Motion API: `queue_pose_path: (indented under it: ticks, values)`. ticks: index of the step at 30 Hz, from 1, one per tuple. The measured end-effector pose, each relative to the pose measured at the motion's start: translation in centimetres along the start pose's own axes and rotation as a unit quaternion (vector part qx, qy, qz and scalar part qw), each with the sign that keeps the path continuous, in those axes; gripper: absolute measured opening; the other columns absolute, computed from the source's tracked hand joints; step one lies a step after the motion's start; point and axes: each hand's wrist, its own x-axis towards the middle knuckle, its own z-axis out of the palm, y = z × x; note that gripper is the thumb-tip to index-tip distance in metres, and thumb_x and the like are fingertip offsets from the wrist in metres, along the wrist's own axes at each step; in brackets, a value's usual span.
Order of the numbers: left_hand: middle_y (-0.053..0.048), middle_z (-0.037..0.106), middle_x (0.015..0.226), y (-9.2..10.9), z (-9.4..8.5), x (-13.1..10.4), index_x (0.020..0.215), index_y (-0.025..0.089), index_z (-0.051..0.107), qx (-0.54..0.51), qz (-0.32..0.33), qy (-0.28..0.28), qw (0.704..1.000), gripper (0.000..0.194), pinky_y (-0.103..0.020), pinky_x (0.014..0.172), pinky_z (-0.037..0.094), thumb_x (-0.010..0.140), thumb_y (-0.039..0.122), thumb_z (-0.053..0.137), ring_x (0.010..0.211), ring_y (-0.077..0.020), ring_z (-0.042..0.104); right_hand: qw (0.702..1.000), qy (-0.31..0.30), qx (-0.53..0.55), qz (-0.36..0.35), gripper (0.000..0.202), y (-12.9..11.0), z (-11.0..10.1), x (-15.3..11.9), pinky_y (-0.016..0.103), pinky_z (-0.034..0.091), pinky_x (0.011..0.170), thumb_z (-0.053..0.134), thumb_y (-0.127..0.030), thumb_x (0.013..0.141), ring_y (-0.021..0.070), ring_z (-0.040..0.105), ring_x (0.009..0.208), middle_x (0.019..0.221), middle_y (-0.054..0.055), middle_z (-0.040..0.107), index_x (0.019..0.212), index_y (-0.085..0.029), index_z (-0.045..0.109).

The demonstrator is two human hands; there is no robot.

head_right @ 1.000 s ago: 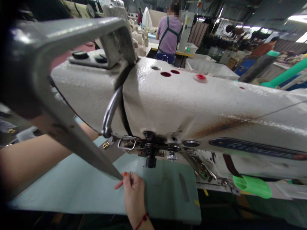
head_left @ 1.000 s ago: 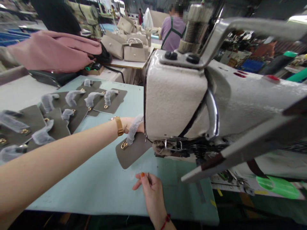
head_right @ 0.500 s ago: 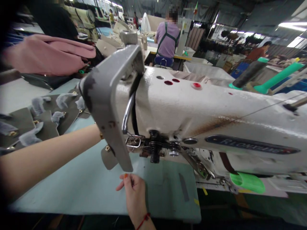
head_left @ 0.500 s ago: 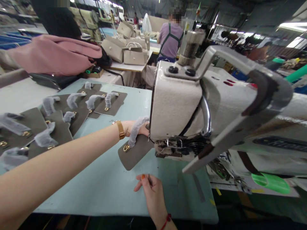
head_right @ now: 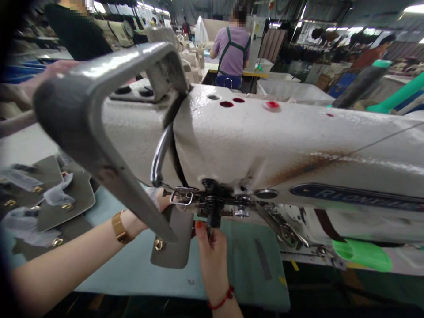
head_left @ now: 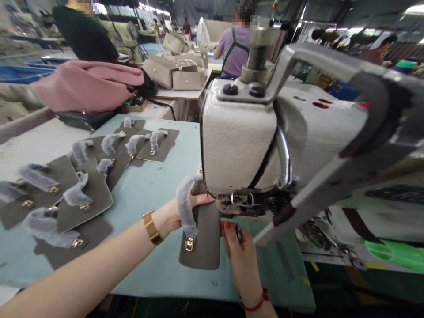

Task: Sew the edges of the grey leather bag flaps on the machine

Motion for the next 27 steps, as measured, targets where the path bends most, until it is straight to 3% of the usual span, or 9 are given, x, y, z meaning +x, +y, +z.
queue_pose_path:
  ticks: [2, 5, 13, 20, 24, 27]
  values:
    - [-0.008, 0.076, 0.086, -0.5, -0.1, 0.1, 0.095, 0.016, 0.070, -0.013, -0.003, 0.009, 1.000, 0.043, -0.030, 0.064, 0.059, 0.057, 0.026, 0.086, 0.068, -0.0209, 0.071, 1.000, -0.015, -0.005, 0.006, 0.041, -0.4, 0.0, 0.4, 0.022, 0.022, 0.044, 0.056, -0.051, 0.086, 0.0092, 0.028, 0.047, 0.051, -0.005, 0.035, 0.062, -0.018, 0.054]
    - [-0.007, 0.076, 0.086, -0.6, 0.1, -0.1, 0.093, 0.017, 0.071, -0.025, -0.001, 0.010, 1.000, 0.041, -0.026, 0.064, 0.058, 0.056, 0.024, 0.087, 0.066, -0.0177, 0.070, 0.999, -0.034, 0.001, 0.009, 0.037, -0.9, 0.2, 0.6, 0.022, 0.019, 0.043, 0.058, -0.050, 0.085, 0.0086, 0.021, 0.046, 0.050, -0.007, 0.030, 0.067, -0.017, 0.059]
    - [-0.008, 0.076, 0.091, -0.2, -0.1, 0.2, 0.092, 0.017, 0.072, -0.018, -0.008, -0.021, 1.000, 0.037, -0.027, 0.066, 0.058, 0.058, 0.024, 0.086, 0.070, -0.0183, 0.070, 0.999, -0.045, 0.001, 0.003, 0.031, -1.5, 0.7, 0.8, 0.023, 0.027, 0.046, 0.063, -0.047, 0.081, 0.0101, 0.032, 0.044, 0.048, -0.006, 0.039, 0.077, -0.017, 0.068]
    - [-0.010, 0.075, 0.093, -0.4, -0.5, 0.0, 0.102, 0.017, 0.070, 0.012, -0.036, -0.020, 0.999, 0.044, -0.025, 0.061, 0.058, 0.061, 0.025, 0.084, 0.067, -0.0183, 0.070, 0.997, -0.043, 0.030, 0.049, 0.035, -1.2, 0.7, 0.7, 0.022, 0.018, 0.042, 0.065, -0.051, 0.080, 0.0075, 0.021, 0.044, 0.050, -0.007, 0.035, 0.076, -0.016, 0.065]
    - [-0.007, 0.075, 0.095, -0.2, -0.7, -0.2, 0.100, 0.020, 0.072, 0.031, -0.063, -0.058, 0.996, 0.036, -0.032, 0.071, 0.058, 0.066, 0.029, 0.079, 0.077, -0.0225, 0.071, 0.990, -0.061, 0.088, 0.091, 0.037, -1.2, 1.0, 0.7, 0.021, 0.017, 0.041, 0.065, -0.053, 0.078, 0.0072, 0.021, 0.043, 0.049, -0.008, 0.032, 0.075, -0.017, 0.062]
    - [-0.006, 0.075, 0.093, -0.1, -0.7, -0.1, 0.096, 0.021, 0.074, 0.037, -0.072, -0.068, 0.994, 0.031, -0.035, 0.076, 0.057, 0.067, 0.030, 0.077, 0.081, -0.0250, 0.071, 0.992, -0.066, 0.078, 0.074, 0.036, -1.4, 1.1, 0.6, 0.022, 0.020, 0.042, 0.064, -0.052, 0.080, 0.0085, 0.027, 0.045, 0.051, -0.005, 0.038, 0.073, -0.017, 0.063]
